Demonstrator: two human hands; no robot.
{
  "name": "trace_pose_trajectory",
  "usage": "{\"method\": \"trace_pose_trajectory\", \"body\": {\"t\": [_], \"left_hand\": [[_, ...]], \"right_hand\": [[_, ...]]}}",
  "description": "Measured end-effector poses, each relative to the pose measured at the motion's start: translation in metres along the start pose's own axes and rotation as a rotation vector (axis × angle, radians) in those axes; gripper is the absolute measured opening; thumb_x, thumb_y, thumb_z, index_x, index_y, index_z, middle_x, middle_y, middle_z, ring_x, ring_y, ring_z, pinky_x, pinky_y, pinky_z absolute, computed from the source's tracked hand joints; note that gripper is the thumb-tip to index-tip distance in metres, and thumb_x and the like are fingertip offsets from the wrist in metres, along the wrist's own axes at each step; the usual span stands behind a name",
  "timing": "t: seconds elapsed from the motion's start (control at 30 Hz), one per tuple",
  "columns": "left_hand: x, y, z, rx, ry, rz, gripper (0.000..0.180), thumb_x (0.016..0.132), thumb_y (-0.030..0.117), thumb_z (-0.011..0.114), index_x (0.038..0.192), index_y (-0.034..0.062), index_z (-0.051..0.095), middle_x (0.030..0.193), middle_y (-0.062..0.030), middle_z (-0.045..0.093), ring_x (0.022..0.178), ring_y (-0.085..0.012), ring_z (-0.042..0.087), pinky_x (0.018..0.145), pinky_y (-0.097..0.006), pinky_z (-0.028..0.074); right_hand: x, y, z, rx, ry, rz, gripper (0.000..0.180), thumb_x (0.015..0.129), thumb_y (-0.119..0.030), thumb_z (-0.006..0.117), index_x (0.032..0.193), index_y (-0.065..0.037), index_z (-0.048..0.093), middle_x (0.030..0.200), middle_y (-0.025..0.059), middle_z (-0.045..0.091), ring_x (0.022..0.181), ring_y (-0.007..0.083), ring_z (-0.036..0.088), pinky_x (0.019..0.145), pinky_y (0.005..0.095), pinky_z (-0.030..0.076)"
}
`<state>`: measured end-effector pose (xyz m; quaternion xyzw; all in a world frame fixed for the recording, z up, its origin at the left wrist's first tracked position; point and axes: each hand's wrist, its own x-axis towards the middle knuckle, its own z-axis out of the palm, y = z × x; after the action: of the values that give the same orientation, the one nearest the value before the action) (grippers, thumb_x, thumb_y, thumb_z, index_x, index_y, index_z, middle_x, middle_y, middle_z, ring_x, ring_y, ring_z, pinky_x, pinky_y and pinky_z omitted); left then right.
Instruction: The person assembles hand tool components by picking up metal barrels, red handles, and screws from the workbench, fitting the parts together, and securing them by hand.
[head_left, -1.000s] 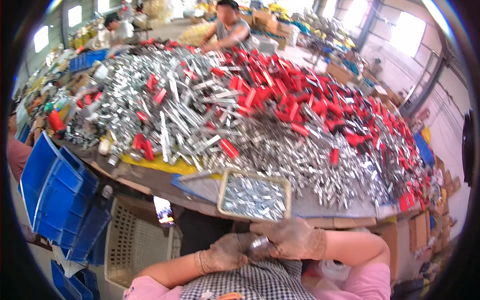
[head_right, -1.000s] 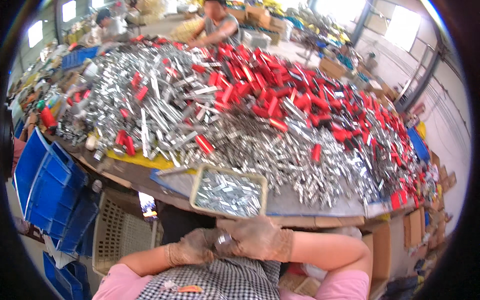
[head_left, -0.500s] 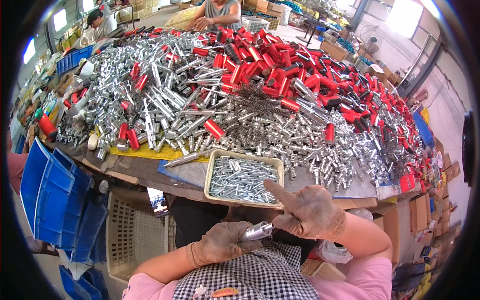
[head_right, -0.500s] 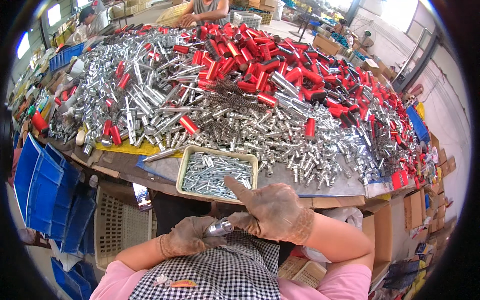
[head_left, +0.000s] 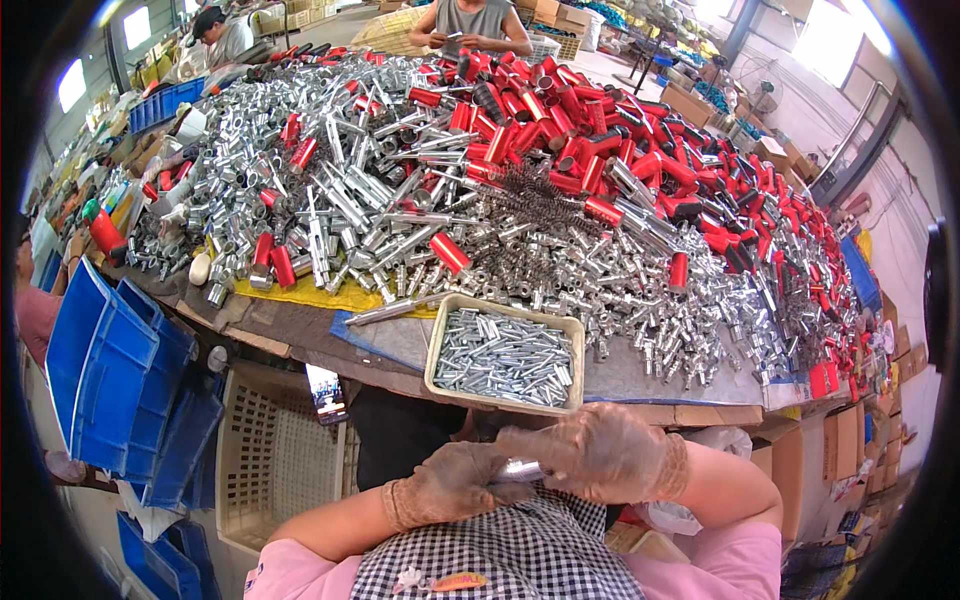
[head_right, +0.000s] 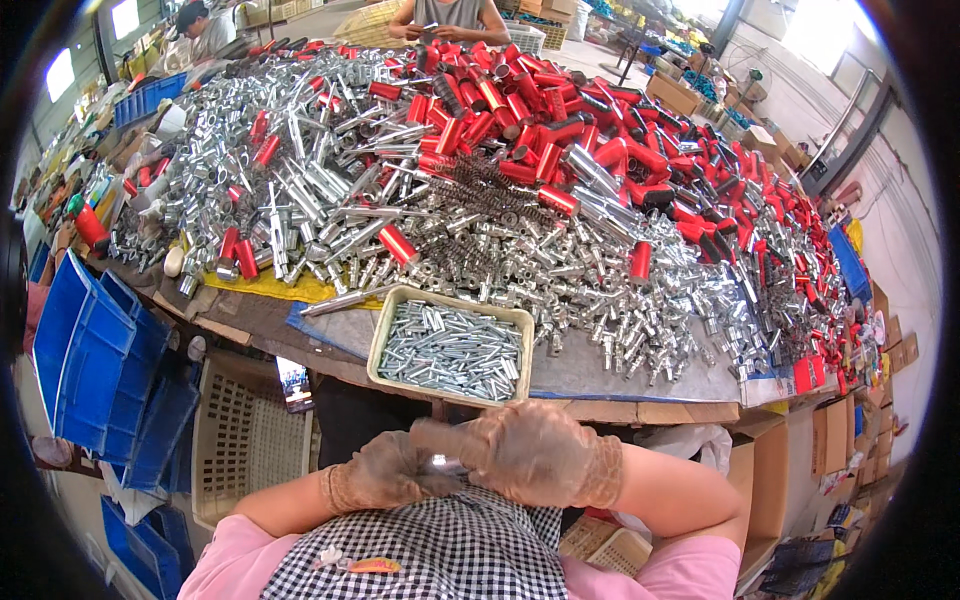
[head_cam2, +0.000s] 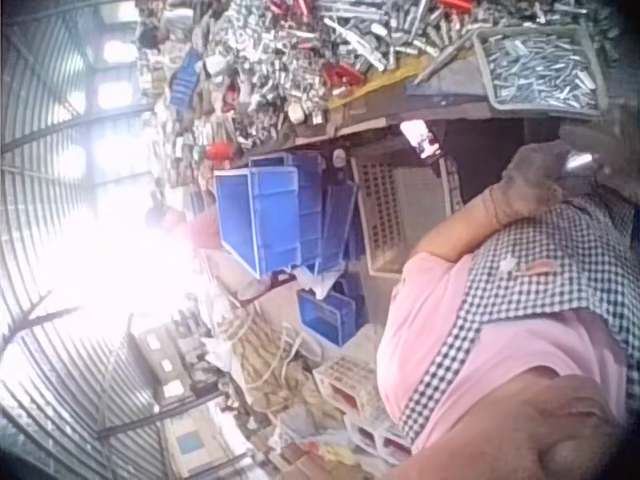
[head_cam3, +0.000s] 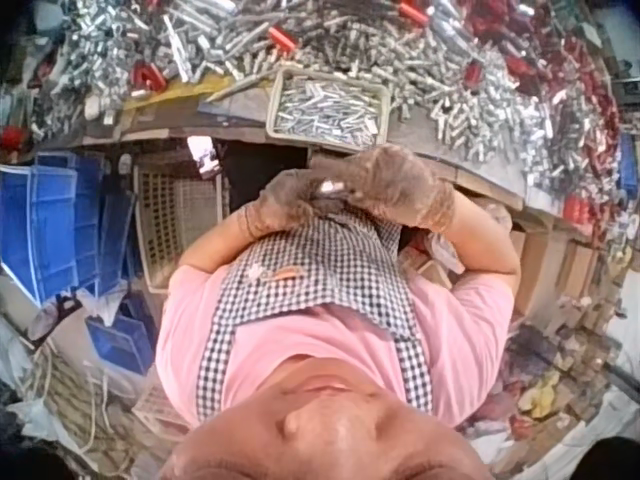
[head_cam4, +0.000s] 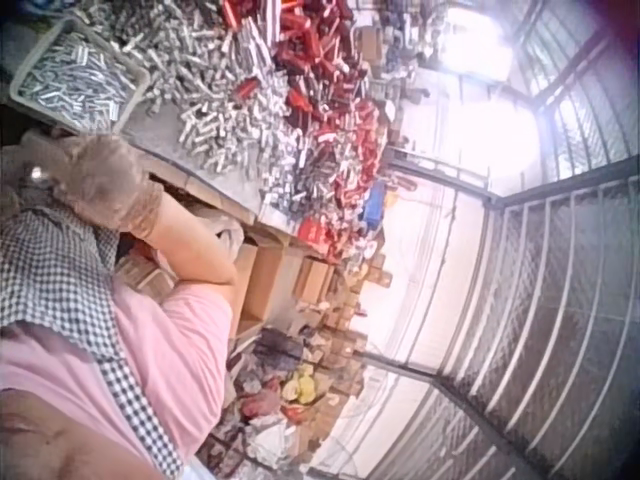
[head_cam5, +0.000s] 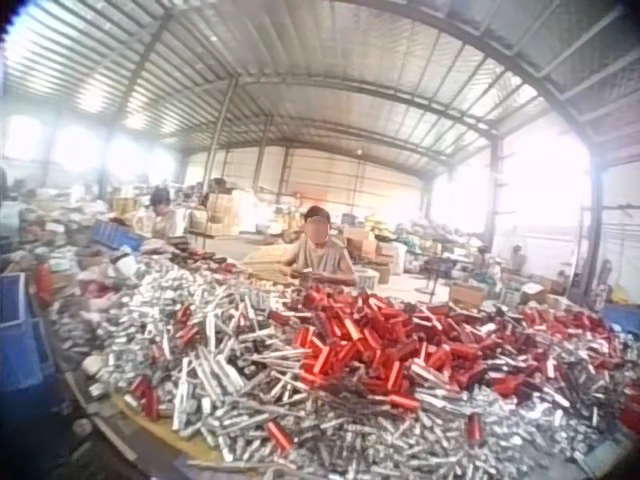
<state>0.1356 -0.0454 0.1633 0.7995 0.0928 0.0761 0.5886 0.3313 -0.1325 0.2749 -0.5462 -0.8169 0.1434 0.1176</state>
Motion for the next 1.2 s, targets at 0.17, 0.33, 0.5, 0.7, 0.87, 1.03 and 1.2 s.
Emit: {"method": "trace_pose_trajectory", "body": {"t": [0.17,0.33,0.5,0.7,0.87,1.03,1.2], "left_hand": [[-0.001,0.013,-0.007,0.043,-0.12,-0.106,0.04,0.084,0.035,0.07,0.111,0.0077,0.06,0.094,-0.014,0.067,0.088,-0.0283,0.066,0.078,-0.037,0.05],[-0.001,0.005,-0.005,-0.012,-0.04,0.04,0.041,0.083,0.035,0.07,0.113,0.0089,0.06,0.097,-0.0153,0.067,0.092,-0.0321,0.065,0.077,-0.04,0.05],[-0.001,0.024,-0.01,0.072,-0.156,-0.05,0.051,0.085,0.032,0.066,0.13,0.013,0.051,0.098,-0.0167,0.066,0.09,-0.0348,0.064,0.077,-0.042,0.05],[-0.015,0.005,0.003,0.228,0.018,0.001,0.042,0.083,0.026,0.068,0.12,0.0102,0.057,0.091,-0.0144,0.067,0.084,-0.0314,0.065,0.074,-0.039,0.05],[-0.031,0.005,-0.012,-0.217,0.466,0.123,0.016,0.084,0.016,0.07,0.088,0.0043,0.059,0.078,-0.0085,0.062,0.073,-0.0219,0.063,0.065,-0.031,0.049],[-0.049,0.011,-0.029,-0.78,1.024,-0.098,0.028,0.092,0.034,0.062,0.097,0.0085,0.053,0.07,-0.0058,0.056,0.064,-0.0173,0.056,0.064,-0.031,0.049],[-0.054,-0.012,-0.027,-1.319,1.019,0.078,0.018,0.097,0.026,0.054,0.099,0.0084,0.053,0.083,-0.0095,0.06,0.08,-0.0248,0.061,0.079,-0.044,0.051]], "right_hand": [[-0.008,0.003,-0.002,0.08,0.023,0.142,0.065,0.081,-0.041,0.064,0.134,-0.007,0.049,0.076,0.01,0.066,0.063,0.0262,0.066,0.047,0.0348,0.048],[-0.001,0.003,0.018,-0.118,0.145,-0.341,0.053,0.077,-0.031,0.066,0.123,-0.005,0.059,0.101,0.0113,0.068,0.086,0.0279,0.067,0.067,0.0377,0.054],[-0.001,-0.009,0.009,-0.026,-0.25,-0.048,0.045,0.08,-0.024,0.062,0.124,-0.017,0.057,0.083,0.0078,0.067,0.072,0.0246,0.067,0.055,0.0362,0.052],[-0.002,-0.007,0.022,0.039,-0.13,-0.027,0.038,0.075,-0.03,0.069,0.108,-0.011,0.067,0.069,0.0074,0.064,0.064,0.0273,0.064,0.054,0.0374,0.048],[0.007,-0.009,0.066,0.32,0.032,0.059,0.051,0.077,-0.034,0.072,0.117,-0.005,0.06,0.075,0.0123,0.065,0.068,0.0286,0.065,0.058,0.0371,0.051],[0.021,-0.028,0.1,0.011,0.001,-0.001,0.075,0.077,-0.044,0.069,0.133,-0.001,0.045,0.101,0.0203,0.065,0.103,0.0327,0.06,0.091,0.0408,0.046],[0.001,-0.013,0.089,0.126,-0.226,0.129,0.071,0.074,-0.033,0.07,0.13,0.003,0.047,0.099,0.02,0.065,0.092,0.0306,0.064,0.086,0.0389,0.05]]}}
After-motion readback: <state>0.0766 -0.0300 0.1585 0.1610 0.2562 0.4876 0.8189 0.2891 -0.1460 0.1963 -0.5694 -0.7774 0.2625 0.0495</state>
